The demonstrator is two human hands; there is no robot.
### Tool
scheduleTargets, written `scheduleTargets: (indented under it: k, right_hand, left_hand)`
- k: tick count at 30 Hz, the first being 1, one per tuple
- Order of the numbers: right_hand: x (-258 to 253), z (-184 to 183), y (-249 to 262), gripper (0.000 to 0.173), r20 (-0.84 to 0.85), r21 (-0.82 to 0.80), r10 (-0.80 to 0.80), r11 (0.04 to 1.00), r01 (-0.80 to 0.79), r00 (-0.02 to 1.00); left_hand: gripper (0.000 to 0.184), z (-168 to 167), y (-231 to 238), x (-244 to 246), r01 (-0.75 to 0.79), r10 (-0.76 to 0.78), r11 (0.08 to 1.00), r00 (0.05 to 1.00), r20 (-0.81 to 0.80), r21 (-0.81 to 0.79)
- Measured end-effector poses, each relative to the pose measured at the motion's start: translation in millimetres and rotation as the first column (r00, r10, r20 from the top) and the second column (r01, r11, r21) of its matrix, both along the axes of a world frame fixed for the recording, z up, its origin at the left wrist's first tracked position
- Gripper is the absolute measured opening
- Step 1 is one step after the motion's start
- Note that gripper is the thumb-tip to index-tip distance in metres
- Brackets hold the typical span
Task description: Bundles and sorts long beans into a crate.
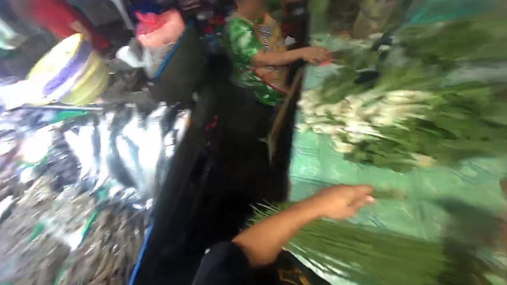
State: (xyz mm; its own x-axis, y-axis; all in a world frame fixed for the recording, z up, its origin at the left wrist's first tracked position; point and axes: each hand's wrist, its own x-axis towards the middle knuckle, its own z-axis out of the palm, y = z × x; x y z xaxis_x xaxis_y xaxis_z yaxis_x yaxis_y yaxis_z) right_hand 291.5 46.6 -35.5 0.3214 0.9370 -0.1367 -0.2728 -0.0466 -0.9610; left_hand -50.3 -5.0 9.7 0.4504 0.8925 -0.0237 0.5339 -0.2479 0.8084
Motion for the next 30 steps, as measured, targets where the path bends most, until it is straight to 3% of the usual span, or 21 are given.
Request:
scheduleTargets:
  k: [2,5,8,10,12,15,17,18,19,21,22,23,25,27,28,30]
  right_hand:
    - [-20,30,-17,0.040,0.025,0.000,-0.029,1.000,0.029,0.999]
    - [-43,56,-26,0.058,0.117,0.097,-0.061,0.994,0.050,0.991]
    - [-52,70,-38,0.069,0.319,0.316,0.089,0.928,-0.195,0.944]
    - [-68,88,-46,0.086,0.514,0.416,0.131,0.826,-0.381,0.848]
    - [-86,107,-56,0.099,0.697,0.395,0.119,0.759,-0.518,0.707]
    - [-109,126,-68,0.099,0.872,0.188,0.160,0.762,-0.619,0.462]
    - [-115,121,-72,0.093,0.910,0.063,0.207,0.789,-0.611,0.360]
    - [-114,114,-74,0.087,0.885,0.048,0.248,0.793,-0.607,0.394]
    - [-111,106,-78,0.077,0.814,0.078,0.307,0.784,-0.616,0.494]
    - [-106,83,-90,0.050,0.514,0.275,0.445,0.725,-0.632,0.733]
    - [-106,69,-96,0.037,0.319,0.392,0.512,0.695,-0.603,0.798]
    - [-108,57,-102,0.027,0.131,0.499,0.574,0.666,-0.554,0.808]
    - [-120,36,-115,0.019,-0.261,0.653,0.649,0.664,-0.365,0.714]
    - [-139,28,-118,0.019,-0.543,0.621,0.571,0.766,-0.163,0.616]
    - [-145,26,-115,0.026,-0.597,0.582,0.528,0.803,-0.127,0.604]
    - [-147,30,-102,0.048,-0.517,0.582,0.544,0.789,-0.194,0.661]
  left_hand:
    - [0.037,16,-5,-7,-0.028,0.028,0.999,0.999,0.024,-0.022]
    - [0.034,14,2,-8,-0.023,0.023,1.000,0.997,0.069,0.008]
    - [0.034,10,7,-9,0.017,-0.025,0.997,0.993,0.112,0.072]
    - [0.035,11,8,-4,0.072,-0.086,0.991,0.989,0.118,0.115]
    - [0.035,16,5,5,0.134,-0.148,0.981,0.984,0.096,0.139]
    - [0.035,25,2,18,0.216,-0.227,0.964,0.972,0.056,0.154]
    - [0.034,28,-1,22,0.221,-0.243,0.961,0.962,0.127,0.163]
    - [0.033,28,-2,22,0.215,-0.242,0.966,0.948,0.208,0.141]
    - [0.031,25,-2,21,0.214,-0.228,0.974,0.917,0.326,0.078]
    - [0.027,20,-6,17,0.271,-0.158,0.956,0.801,0.578,-0.114]
    - [0.025,20,-7,14,0.318,-0.111,0.928,0.731,0.673,-0.192]
    - [0.023,19,-8,11,0.361,-0.058,0.899,0.661,0.748,-0.249]
    - [0.023,17,-12,11,0.393,0.050,0.864,0.557,0.829,-0.316]
    - [0.023,15,-13,16,0.372,0.074,0.878,0.515,0.854,-0.300]
    - [0.024,15,-12,18,0.345,0.043,0.900,0.538,0.842,-0.267]
    - [0.030,17,-11,21,0.242,-0.065,0.960,0.678,0.733,-0.139]
